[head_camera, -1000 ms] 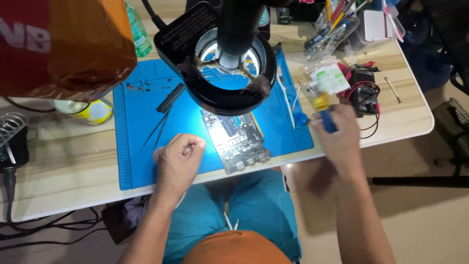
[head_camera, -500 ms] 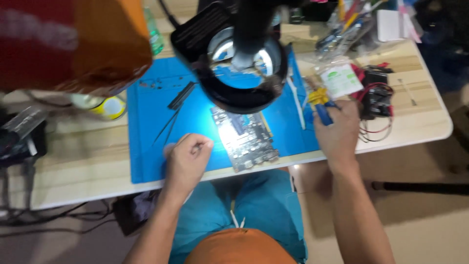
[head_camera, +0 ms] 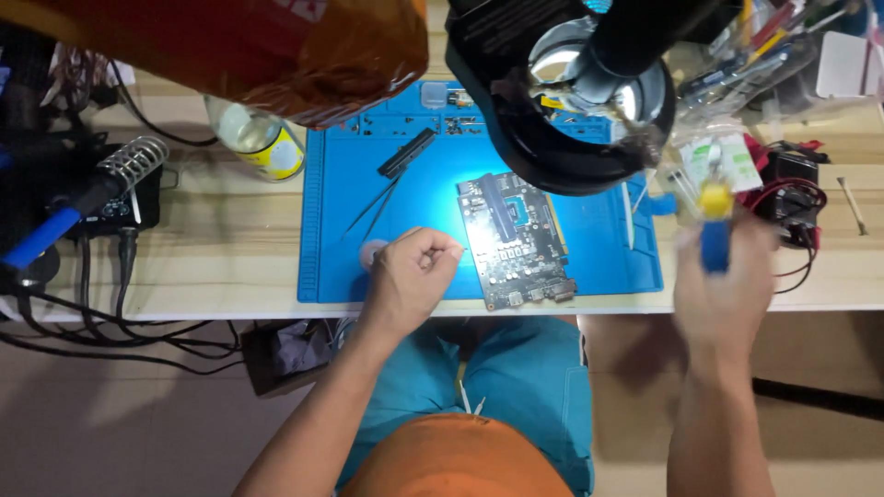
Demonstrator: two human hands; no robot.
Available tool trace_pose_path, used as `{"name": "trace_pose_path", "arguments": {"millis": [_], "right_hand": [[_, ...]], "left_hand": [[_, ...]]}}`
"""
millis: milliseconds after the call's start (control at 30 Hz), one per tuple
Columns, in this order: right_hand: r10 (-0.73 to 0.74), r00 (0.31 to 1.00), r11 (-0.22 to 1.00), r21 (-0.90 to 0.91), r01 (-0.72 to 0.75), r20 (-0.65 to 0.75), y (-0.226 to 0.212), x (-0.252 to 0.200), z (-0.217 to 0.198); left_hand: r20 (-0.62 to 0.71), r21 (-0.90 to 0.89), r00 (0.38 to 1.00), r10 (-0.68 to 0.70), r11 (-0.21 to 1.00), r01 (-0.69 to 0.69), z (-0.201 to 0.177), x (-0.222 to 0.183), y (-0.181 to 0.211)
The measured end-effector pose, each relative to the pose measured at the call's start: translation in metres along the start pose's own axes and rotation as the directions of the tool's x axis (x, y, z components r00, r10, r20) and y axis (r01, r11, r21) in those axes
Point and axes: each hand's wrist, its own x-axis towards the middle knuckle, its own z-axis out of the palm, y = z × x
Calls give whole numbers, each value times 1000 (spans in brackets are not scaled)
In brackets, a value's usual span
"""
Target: Repairing a circuit board by soldering and manipulating small components under a magnifying lamp.
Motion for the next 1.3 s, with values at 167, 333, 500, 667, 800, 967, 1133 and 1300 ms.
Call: {"name": "trace_pose_path", "arguments": {"millis": [167,333,500,667,800,967,1133,1300], "right_hand": [[164,579,265,530,-806,799,-110,-65,-37],[68,497,129,487,-864,865,-154,-125,-17],[132,477,365,405,-838,869,-160,-137,-11],[115,487,445,394,-804,866,-169,-128,-14],[70,508,472,420,-775,858,-172,-127,-11],[25,595,411,534,-738,803,-171,-134,-6],[35,572,448,498,-742,820,-171,-131,-6],[13,590,454,521,-723,807,-173,-130,-5]], "left_hand": [[95,-71,987,-127,988,134,-4,-2,13],[82,-70,991,-107,991,112,-9,-10,20],[86,-55,981,-174,982,179,-15,-18,30],[119,-25,979,-167,985,171,-19,-21,29],[142,11,959,-244,969,245,-22,-18,35],[145,19,961,-234,972,234,-20,-19,26],[165,50,940,-299,954,295,-21,-16,30],[155,59,947,-282,959,276,-22,-16,31]]}}
